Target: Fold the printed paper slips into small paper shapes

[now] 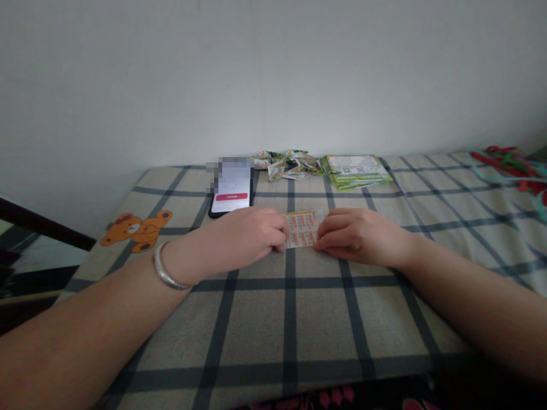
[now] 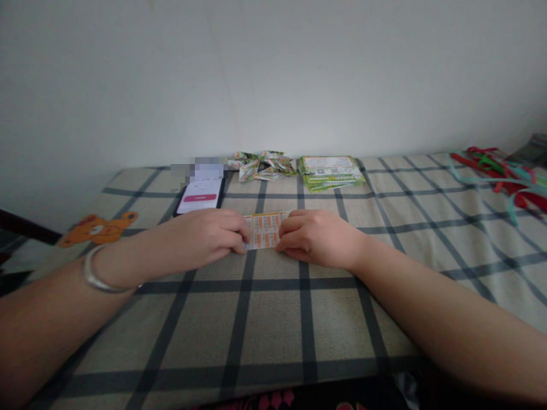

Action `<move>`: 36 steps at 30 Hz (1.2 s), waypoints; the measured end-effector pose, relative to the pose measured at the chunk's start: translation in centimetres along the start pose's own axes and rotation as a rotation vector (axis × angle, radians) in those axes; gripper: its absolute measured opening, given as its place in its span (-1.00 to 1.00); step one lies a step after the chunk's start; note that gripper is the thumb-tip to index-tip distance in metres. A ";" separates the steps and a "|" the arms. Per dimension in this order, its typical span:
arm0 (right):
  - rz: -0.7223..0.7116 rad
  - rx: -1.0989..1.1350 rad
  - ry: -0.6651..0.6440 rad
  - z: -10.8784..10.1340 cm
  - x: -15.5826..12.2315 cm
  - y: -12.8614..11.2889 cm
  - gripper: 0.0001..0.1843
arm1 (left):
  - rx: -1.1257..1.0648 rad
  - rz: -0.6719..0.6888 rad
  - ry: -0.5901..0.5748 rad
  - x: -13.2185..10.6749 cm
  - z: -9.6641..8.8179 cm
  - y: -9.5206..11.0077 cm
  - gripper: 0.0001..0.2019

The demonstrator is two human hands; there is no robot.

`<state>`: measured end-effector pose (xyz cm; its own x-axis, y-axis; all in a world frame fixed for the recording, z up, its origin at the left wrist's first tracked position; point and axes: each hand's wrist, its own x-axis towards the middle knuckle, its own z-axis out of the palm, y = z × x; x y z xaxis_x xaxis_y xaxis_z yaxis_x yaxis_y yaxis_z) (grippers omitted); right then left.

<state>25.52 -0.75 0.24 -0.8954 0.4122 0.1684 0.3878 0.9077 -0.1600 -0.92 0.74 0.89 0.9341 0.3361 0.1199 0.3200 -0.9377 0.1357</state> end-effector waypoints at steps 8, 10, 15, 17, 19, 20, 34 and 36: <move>0.031 -0.009 -0.024 -0.5 -0.6 0.2 -0.82 | 0.001 -0.028 -0.024 -0.2 -0.1 0.1 -0.74; 0.043 -0.011 -0.029 -0.7 -0.7 0.3 -0.83 | -0.010 -0.030 -0.016 -0.2 0.0 0.0 -0.74; 0.049 -0.010 -0.041 -0.8 -0.9 0.4 -0.84 | -0.011 -0.015 -0.011 -0.4 0.0 -0.4 -0.71; 0.055 -0.011 -0.047 -0.8 -1.0 0.5 -0.85 | -0.007 -0.008 -0.009 -0.4 -0.1 -0.4 -0.70; 0.064 -0.019 -0.049 -0.8 -1.1 0.6 -0.85 | -0.005 0.001 -0.013 -0.4 -0.2 -0.5 -0.71; 0.066 -0.024 -0.052 -0.8 -1.2 0.6 -0.85 | -0.005 0.006 -0.017 -0.4 -0.3 -0.5 -0.71; 0.100 -0.027 -0.071 -1.5 -1.7 1.0 -0.82 | 0.112 -0.070 -0.093 -0.2 -1.2 1.2 -0.80; 0.102 -0.041 -0.073 -1.6 -1.8 1.0 -0.83 | 0.119 -0.068 -0.102 -0.2 -1.2 1.1 -0.78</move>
<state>27.82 -0.46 1.35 -0.8638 0.4972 0.0817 0.4850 0.8644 -0.1325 -0.91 -0.29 2.20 0.9190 0.3941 0.0132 0.3938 -0.9189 0.0222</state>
